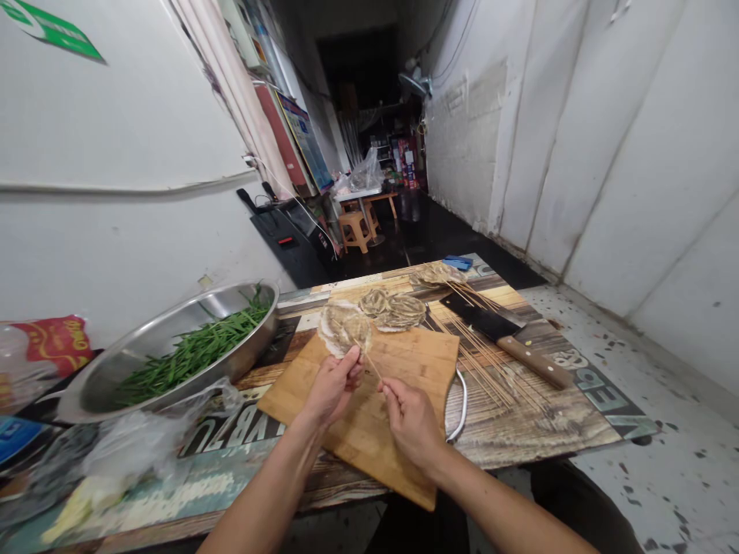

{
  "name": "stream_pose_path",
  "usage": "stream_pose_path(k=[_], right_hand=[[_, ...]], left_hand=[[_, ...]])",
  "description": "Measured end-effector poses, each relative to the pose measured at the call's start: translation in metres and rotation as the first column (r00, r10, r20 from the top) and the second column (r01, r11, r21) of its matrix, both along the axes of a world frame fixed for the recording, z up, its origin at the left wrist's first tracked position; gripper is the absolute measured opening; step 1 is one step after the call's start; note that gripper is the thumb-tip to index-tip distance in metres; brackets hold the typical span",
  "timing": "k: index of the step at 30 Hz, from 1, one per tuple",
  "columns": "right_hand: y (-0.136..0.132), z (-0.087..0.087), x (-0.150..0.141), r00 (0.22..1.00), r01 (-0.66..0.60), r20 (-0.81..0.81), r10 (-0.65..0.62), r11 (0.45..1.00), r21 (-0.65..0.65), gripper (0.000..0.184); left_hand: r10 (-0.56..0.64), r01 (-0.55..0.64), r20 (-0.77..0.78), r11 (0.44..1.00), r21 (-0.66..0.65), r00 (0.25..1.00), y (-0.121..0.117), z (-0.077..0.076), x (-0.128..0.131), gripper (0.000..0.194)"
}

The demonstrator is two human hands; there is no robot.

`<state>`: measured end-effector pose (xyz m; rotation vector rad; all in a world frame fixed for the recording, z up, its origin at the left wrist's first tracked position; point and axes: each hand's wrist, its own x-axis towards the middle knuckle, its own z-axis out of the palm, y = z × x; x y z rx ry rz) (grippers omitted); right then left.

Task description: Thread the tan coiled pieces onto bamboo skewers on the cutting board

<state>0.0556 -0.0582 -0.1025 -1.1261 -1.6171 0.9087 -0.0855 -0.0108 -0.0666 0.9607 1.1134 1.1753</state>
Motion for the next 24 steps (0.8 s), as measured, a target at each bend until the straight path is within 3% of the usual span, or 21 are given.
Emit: stream_pose_path(k=[10,13,15,16,17,18,19,20,21,22,24], right_hand=[[0.016,-0.008,0.005,0.979,-0.164,-0.145,0.142,0.975,-0.149,0.029],[0.022,-0.002,0.009,0.989,-0.145,0.01,0.146,0.986,-0.084,0.026],[0.026,0.004,0.014,0.969,-0.156,0.188,0.162,0.987,-0.048,0.027],[0.028,0.008,0.016,0.941,-0.162,0.294,0.168,0.986,-0.045,0.027],[0.03,0.011,0.017,0.899,-0.163,0.404,0.167,0.986,-0.046,0.028],[0.031,0.015,0.018,0.846,-0.155,0.51,0.157,0.987,-0.046,0.029],[0.033,0.017,0.018,0.786,-0.142,0.603,0.138,0.989,-0.041,0.03],[0.034,0.019,0.017,0.725,-0.132,0.678,0.12,0.991,-0.034,0.031],[0.034,0.021,0.016,0.668,-0.127,0.737,0.104,0.992,-0.025,0.031],[0.035,0.022,0.015,0.615,-0.127,0.783,0.093,0.992,-0.017,0.03],[0.034,0.023,0.013,0.519,-0.121,0.852,0.068,0.993,-0.005,0.026]], left_hand=[[-0.018,0.037,0.168,0.993,-0.112,0.986,0.001,-0.011,0.0,0.046],[-0.085,0.117,0.172,0.976,-0.183,0.981,-0.002,-0.007,-0.009,0.046],[-0.164,0.159,0.008,0.947,-0.278,0.987,-0.007,-0.001,-0.023,0.052],[-0.176,0.126,-0.149,0.947,-0.295,0.973,-0.009,0.002,-0.032,0.057],[-0.146,0.055,-0.348,0.964,-0.259,0.926,-0.011,0.007,-0.041,0.062],[-0.056,-0.036,-0.559,0.988,-0.152,0.827,-0.012,0.011,-0.049,0.065],[0.081,-0.1,-0.733,0.995,0.017,0.676,-0.011,0.016,-0.056,0.064],[0.214,-0.088,-0.834,0.976,0.197,0.508,-0.009,0.02,-0.062,0.06],[0.301,-0.003,-0.88,0.947,0.322,0.367,-0.006,0.022,-0.065,0.055],[0.311,0.134,-0.907,0.924,0.359,0.283,-0.002,0.024,-0.066,0.05],[0.185,0.409,-0.964,0.878,0.25,0.191,0.006,0.022,-0.064,0.05]])
